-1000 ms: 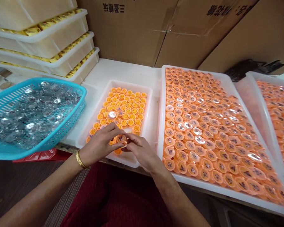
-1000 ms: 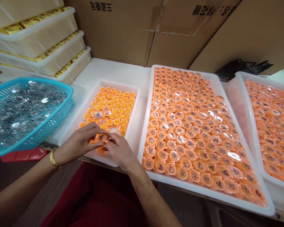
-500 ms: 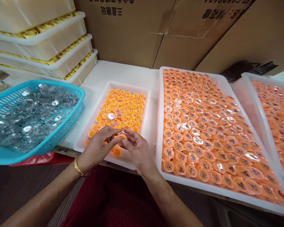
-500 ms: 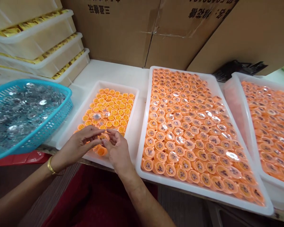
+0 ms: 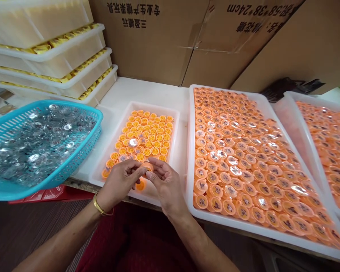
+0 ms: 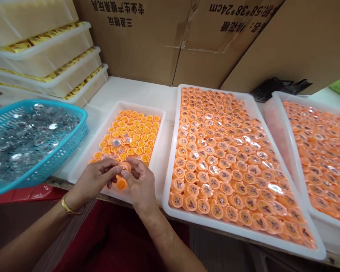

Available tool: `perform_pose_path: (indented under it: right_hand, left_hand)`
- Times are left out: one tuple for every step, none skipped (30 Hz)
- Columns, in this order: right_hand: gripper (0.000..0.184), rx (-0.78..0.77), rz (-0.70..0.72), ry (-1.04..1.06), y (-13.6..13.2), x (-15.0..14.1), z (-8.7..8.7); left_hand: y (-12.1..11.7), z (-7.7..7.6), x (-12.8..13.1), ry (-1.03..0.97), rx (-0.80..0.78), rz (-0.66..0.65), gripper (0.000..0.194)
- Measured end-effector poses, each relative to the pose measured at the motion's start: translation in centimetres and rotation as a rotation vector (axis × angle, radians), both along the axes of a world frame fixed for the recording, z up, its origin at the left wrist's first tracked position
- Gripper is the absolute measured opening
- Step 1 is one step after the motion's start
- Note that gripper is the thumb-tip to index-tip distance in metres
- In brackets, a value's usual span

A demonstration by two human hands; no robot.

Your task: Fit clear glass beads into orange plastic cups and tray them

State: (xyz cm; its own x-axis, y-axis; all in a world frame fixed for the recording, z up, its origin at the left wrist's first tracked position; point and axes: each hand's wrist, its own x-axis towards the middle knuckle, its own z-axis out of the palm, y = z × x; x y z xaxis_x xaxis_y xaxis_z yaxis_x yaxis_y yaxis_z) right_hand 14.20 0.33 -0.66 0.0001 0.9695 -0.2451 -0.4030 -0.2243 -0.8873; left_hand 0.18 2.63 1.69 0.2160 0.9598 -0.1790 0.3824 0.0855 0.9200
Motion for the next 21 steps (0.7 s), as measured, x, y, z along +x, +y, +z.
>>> perform_pose_path:
  right_hand:
    - [0.037, -0.001, -0.002, 0.002, 0.1, 0.1, 0.1]
    - [0.038, -0.003, -0.002, 0.001, 0.2, 0.3, 0.2]
    - [0.038, -0.006, 0.000, -0.002, 0.3, 0.4, 0.3]
    - [0.038, -0.008, 0.004, -0.007, 0.4, 0.5, 0.5]
    - [0.037, -0.007, 0.008, -0.015, 0.5, 0.6, 0.6]
    - [0.035, -0.001, 0.015, -0.026, 0.6, 0.7, 0.8]
    - [0.033, 0.009, 0.023, -0.042, 0.6, 0.8, 0.9]
    - [0.031, 0.022, 0.030, -0.066, 0.6, 0.9, 1.0]
    - [0.029, 0.037, 0.034, -0.100, 0.5, 0.9, 1.1]
    - [0.028, 0.053, 0.035, -0.140, 0.4, 0.9, 1.1]
    - [0.027, 0.067, 0.035, -0.176, 0.3, 1.0, 1.0]
    - [0.026, 0.076, 0.034, -0.202, 0.2, 1.0, 0.9]
    - [0.026, 0.079, 0.030, -0.215, 0.2, 1.0, 0.8]
    - [0.026, 0.078, 0.024, -0.215, 0.1, 1.0, 0.6]
    - [0.026, 0.072, 0.020, -0.209, 0.1, 1.0, 0.4]
    - [0.027, 0.065, 0.019, -0.201, 0.1, 0.9, 0.2]
    - [0.029, 0.058, 0.020, -0.196, 0.1, 0.9, 0.1]
    - [0.031, 0.054, 0.024, -0.196, 0.2, 0.9, -0.1]
    - [0.033, 0.050, 0.033, -0.196, 0.2, 0.9, -0.2]
    - [0.034, 0.048, 0.042, -0.194, 0.2, 0.8, -0.2]
    - [0.034, 0.046, 0.045, -0.190, 0.3, 0.8, -0.2]
  left_hand:
    - [-0.1, 0.0, 0.1, -0.038, -0.013, 0.011, 0.034]
    - [-0.1, 0.1, 0.2, -0.071, -0.023, 0.009, 0.037]
    - [-0.2, 0.1, 0.3, -0.089, -0.025, -0.003, 0.040]
    - [-0.2, 0.2, 0.4, -0.095, -0.020, -0.021, 0.042]
    - [-0.3, 0.3, 0.5, -0.093, -0.016, -0.034, 0.043]
    - [-0.3, 0.3, 0.6, -0.093, -0.016, -0.036, 0.042]
    - [-0.2, 0.3, 0.8, -0.093, -0.024, -0.024, 0.039]
    - [-0.2, 0.3, 1.0, -0.099, -0.041, -0.005, 0.037]
    - [-0.2, 0.3, 1.2, -0.109, -0.061, 0.011, 0.035]
    - [-0.1, 0.3, 1.4, -0.124, -0.079, 0.025, 0.035]
    - [-0.1, 0.3, 1.5, -0.137, -0.091, 0.030, 0.034]
    - [0.0, 0.3, 1.5, -0.147, -0.094, 0.028, 0.033]
    - [0.0, 0.3, 1.5, -0.154, -0.091, 0.021, 0.032]
    - [0.0, 0.2, 1.5, -0.158, -0.086, 0.012, 0.032]
    - [0.1, 0.1, 1.4, -0.160, -0.085, 0.005, 0.032]
    - [0.1, 0.0, 1.2, -0.161, -0.091, -0.002, 0.033]
    - [0.1, -0.1, 1.1, -0.160, -0.101, -0.009, 0.033]
    - [0.1, -0.2, 1.1, -0.156, -0.109, -0.013, 0.033]
    - [0.1, -0.2, 1.0, -0.152, -0.113, -0.014, 0.033]
    - [0.1, -0.3, 1.1, -0.145, -0.111, -0.010, 0.032]
    - [0.1, -0.2, 1.2, -0.136, -0.103, -0.001, 0.032]
